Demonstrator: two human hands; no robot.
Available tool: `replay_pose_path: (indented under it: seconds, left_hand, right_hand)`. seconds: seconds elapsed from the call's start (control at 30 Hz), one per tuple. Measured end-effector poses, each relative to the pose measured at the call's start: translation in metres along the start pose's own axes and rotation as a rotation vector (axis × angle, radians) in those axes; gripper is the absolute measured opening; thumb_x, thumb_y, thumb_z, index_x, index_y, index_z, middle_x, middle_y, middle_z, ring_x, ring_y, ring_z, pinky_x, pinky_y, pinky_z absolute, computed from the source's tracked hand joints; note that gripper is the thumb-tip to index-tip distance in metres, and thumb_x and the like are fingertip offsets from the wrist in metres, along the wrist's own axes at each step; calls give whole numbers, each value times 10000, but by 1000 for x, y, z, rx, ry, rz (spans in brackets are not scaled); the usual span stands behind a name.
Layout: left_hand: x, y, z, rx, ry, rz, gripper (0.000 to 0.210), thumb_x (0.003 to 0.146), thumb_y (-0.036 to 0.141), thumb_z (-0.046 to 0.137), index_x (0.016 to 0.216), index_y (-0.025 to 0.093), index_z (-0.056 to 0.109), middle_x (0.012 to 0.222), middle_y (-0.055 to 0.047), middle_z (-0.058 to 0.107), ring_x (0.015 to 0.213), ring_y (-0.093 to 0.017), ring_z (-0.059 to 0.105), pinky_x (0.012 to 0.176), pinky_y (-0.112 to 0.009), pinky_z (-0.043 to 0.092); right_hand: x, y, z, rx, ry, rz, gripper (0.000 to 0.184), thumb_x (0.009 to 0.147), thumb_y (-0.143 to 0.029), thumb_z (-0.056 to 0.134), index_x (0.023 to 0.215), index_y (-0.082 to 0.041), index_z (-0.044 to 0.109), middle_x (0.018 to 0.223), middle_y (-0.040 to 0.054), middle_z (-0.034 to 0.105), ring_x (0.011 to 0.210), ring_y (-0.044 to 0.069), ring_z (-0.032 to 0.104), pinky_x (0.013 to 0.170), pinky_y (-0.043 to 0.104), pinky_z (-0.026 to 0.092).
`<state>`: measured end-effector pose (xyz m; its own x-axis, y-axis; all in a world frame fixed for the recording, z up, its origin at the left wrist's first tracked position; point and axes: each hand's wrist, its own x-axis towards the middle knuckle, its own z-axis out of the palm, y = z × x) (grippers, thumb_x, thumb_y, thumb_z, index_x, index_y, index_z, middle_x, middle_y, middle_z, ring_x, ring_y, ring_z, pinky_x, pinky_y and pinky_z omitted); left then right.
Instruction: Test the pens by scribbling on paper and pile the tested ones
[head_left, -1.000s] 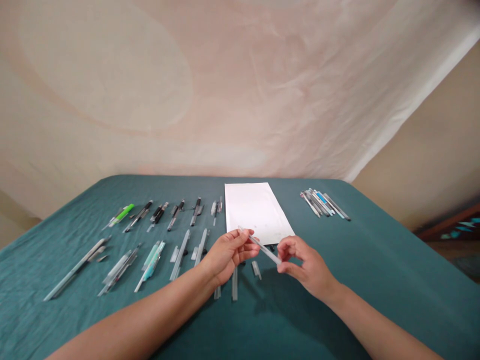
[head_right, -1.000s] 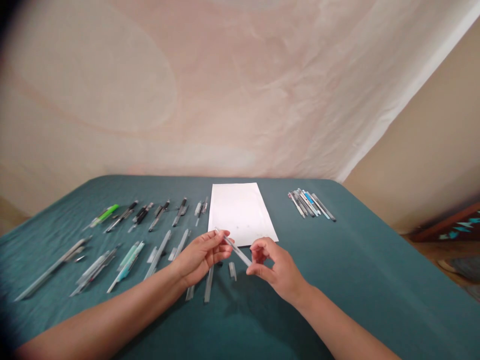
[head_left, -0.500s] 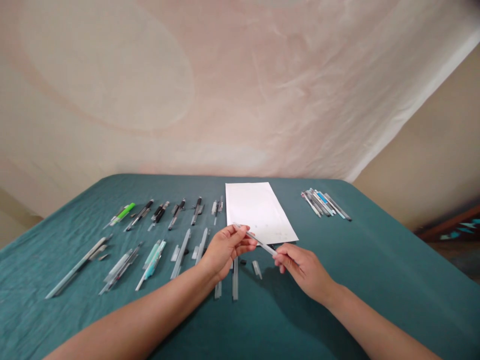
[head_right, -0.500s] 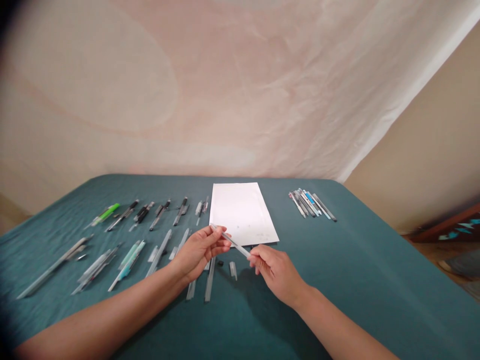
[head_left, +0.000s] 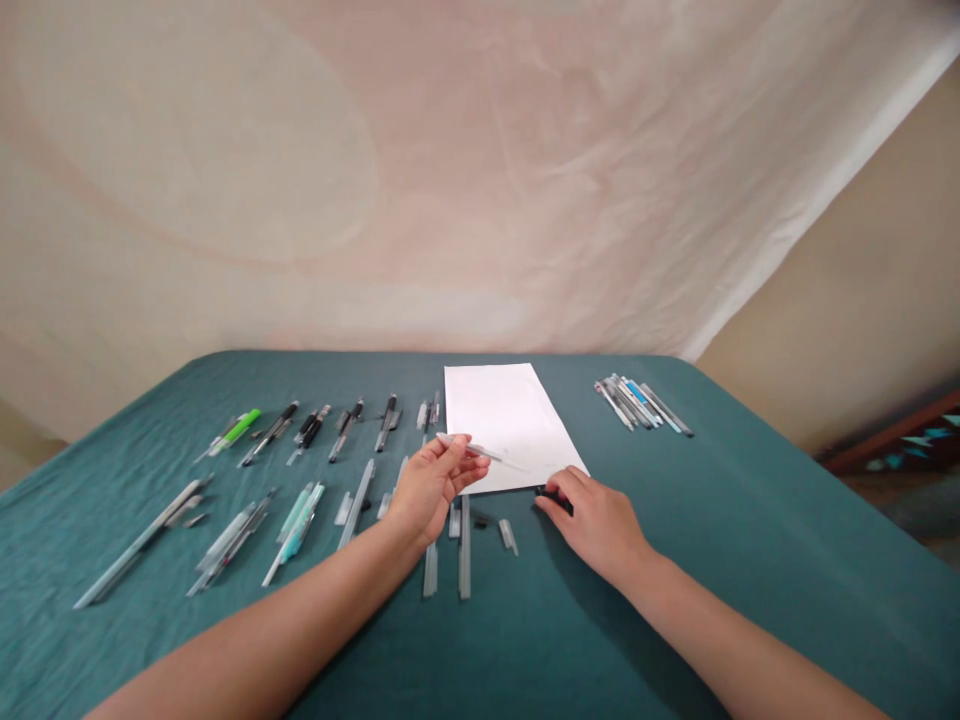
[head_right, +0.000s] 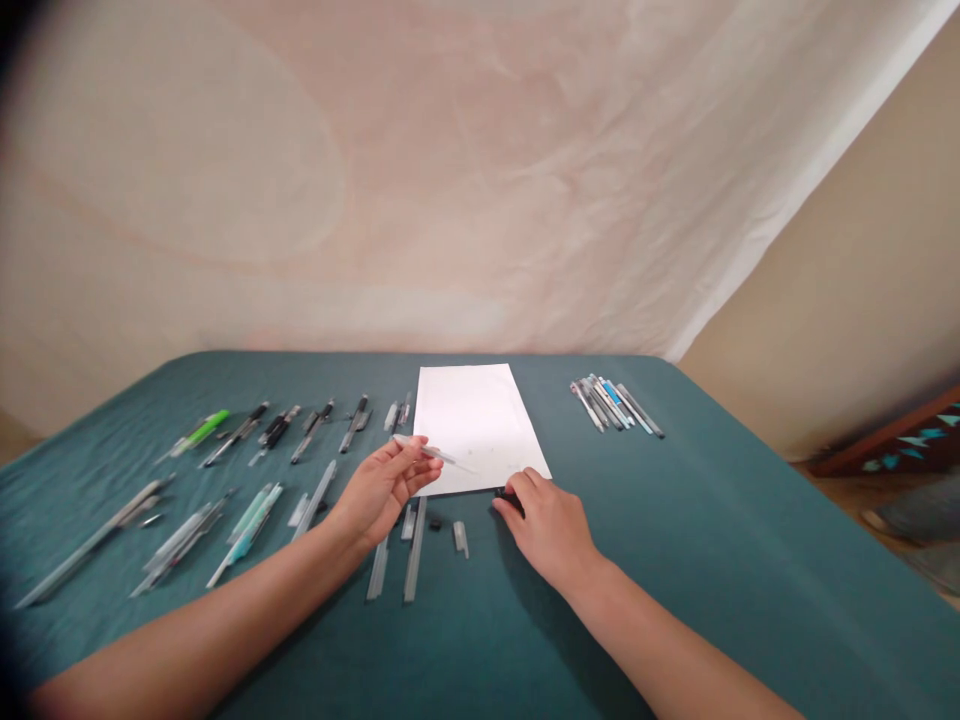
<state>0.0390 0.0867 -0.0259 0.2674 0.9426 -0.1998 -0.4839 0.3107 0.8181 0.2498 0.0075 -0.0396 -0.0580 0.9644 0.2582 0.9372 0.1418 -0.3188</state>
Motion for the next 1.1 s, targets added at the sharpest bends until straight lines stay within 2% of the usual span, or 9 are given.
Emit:
replay_pose_path:
  seconds: [0.1,0.2,0.3,0.43,0.93,1.1]
  left_hand:
    - [-2,-2,1,7,-23,3,200,783,250,660,894,124,551,776,-56,662,713,-138,663,721,-277,559]
    - [-3,-2,2,13,-19,7,188,787,244,654,886,125,547,773,-51,659,703,-133,661,721,-272,557]
    - [-3,-2,2,21,-14,6,182,793,240,646,888,124,543,768,-51,659,702,-132,661,723,-270,556]
    - [-3,-4,3,38,-16,-4,199,792,253,649,898,124,541,774,-62,667,710,-139,664,722,-272,554]
    - [-7,-4,8,76,-1,-14,193,800,254,640,894,121,538,760,-65,674,691,-132,665,691,-238,549]
    - [-10,-5,10,93,-29,-17,192,805,250,632,907,119,536,770,-63,669,688,-128,660,698,-247,550]
  right_hand:
    - [2,-3,5,2,-29,-25,131,889,-294,480,858,-212,577,849,13,617,763,153,597,635,241,395]
    - [3,-2,2,124,-35,-45,114,888,-278,471,863,-213,562,829,5,603,737,142,585,650,241,411]
    - [2,-3,-3,286,28,-21,105,892,-274,461,896,-213,546,840,7,601,717,132,571,655,237,423]
    - [0,-5,-7,381,101,14,115,887,-280,475,933,-206,550,888,25,613,732,134,574,621,230,424]
    - [-2,-8,-8,340,143,-24,85,871,-275,507,883,-215,564,814,10,606,696,132,561,627,236,426]
    - [-3,-10,-8,333,134,-46,78,871,-274,516,874,-214,566,797,2,602,690,128,560,634,234,419]
